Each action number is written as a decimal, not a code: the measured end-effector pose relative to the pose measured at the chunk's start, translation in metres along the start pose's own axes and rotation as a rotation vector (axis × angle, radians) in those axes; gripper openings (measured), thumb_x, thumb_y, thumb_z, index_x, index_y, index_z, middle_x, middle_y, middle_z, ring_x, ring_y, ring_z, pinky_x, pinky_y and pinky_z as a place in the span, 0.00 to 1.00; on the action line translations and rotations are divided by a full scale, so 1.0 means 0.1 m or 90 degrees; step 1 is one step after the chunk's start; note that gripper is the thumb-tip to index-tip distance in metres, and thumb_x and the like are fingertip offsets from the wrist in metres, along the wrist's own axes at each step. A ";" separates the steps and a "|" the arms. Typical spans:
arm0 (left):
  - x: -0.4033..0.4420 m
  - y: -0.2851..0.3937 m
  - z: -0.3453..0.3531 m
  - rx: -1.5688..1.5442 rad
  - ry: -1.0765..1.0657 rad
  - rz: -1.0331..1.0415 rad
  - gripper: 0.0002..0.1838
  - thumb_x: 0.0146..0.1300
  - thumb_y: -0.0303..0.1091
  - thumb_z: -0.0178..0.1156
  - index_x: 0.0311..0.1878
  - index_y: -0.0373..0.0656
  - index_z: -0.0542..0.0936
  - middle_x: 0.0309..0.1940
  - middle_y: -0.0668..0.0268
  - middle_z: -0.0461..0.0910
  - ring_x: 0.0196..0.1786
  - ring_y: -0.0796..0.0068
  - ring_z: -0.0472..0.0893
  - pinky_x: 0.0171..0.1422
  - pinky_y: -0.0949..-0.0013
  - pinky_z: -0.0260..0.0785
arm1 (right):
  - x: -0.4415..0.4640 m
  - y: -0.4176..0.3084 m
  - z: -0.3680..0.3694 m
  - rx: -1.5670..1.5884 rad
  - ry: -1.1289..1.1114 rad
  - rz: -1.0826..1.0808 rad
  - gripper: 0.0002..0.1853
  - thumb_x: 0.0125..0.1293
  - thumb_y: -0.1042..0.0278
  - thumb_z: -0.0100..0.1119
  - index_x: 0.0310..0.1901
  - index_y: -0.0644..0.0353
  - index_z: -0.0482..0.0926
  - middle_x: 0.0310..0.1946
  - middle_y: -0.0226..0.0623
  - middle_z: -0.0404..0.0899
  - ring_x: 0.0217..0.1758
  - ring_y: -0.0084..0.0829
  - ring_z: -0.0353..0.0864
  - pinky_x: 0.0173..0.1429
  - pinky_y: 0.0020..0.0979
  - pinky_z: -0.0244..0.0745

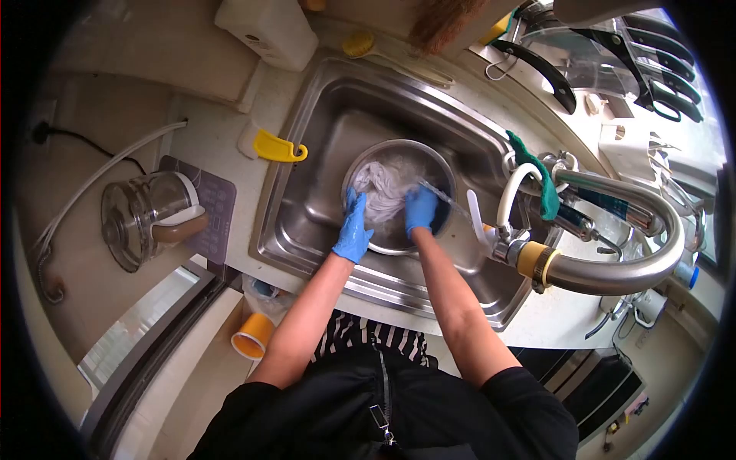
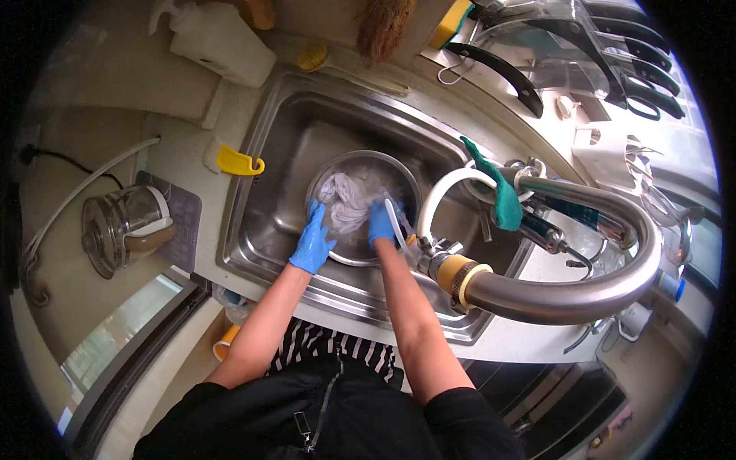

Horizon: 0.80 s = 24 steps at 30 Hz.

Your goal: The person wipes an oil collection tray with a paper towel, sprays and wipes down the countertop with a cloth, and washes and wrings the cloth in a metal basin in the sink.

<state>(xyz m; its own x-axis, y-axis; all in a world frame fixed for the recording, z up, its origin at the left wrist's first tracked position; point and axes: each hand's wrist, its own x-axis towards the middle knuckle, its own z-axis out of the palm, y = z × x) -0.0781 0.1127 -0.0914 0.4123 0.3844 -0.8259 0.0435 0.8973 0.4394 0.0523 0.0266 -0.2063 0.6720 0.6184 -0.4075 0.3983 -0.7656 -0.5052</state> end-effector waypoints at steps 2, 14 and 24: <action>-0.06 0.03 0.13 -0.031 0.072 -0.070 0.44 0.56 0.63 0.48 0.69 0.56 0.41 0.70 0.69 0.39 0.71 0.58 0.40 0.67 0.41 0.32 | -0.13 -0.01 0.11 -0.110 -0.047 -0.260 0.05 0.47 0.69 0.56 0.25 0.61 0.77 0.28 0.52 0.75 0.34 0.51 0.74 0.39 0.42 0.68; 0.85 -0.51 -0.17 -0.203 -0.144 -0.158 0.28 0.58 0.56 0.51 0.57 0.50 0.66 0.48 0.61 0.72 0.47 0.68 0.73 0.49 0.67 0.68 | -0.94 -0.77 -0.97 0.654 -0.265 0.120 0.08 0.53 0.69 0.62 0.30 0.64 0.77 0.29 0.30 0.76 0.31 0.19 0.71 0.38 0.23 0.66; 0.38 -0.54 0.12 -0.357 -0.256 -0.112 0.19 0.64 0.52 0.46 0.29 0.48 0.73 0.24 0.70 0.74 0.26 0.78 0.73 0.33 0.76 0.68 | -0.66 -0.92 -0.80 0.175 -0.049 -0.022 0.14 0.56 0.61 0.56 0.26 0.67 0.77 0.24 0.44 0.78 0.25 0.27 0.75 0.31 0.33 0.69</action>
<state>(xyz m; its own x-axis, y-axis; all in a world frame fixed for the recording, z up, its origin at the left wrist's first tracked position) -0.0534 0.0766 -0.1420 0.7506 0.2109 -0.6262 -0.2899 0.9567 -0.0252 0.0212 0.0421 -0.0717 0.6071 0.6629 -0.4382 0.2281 -0.6736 -0.7030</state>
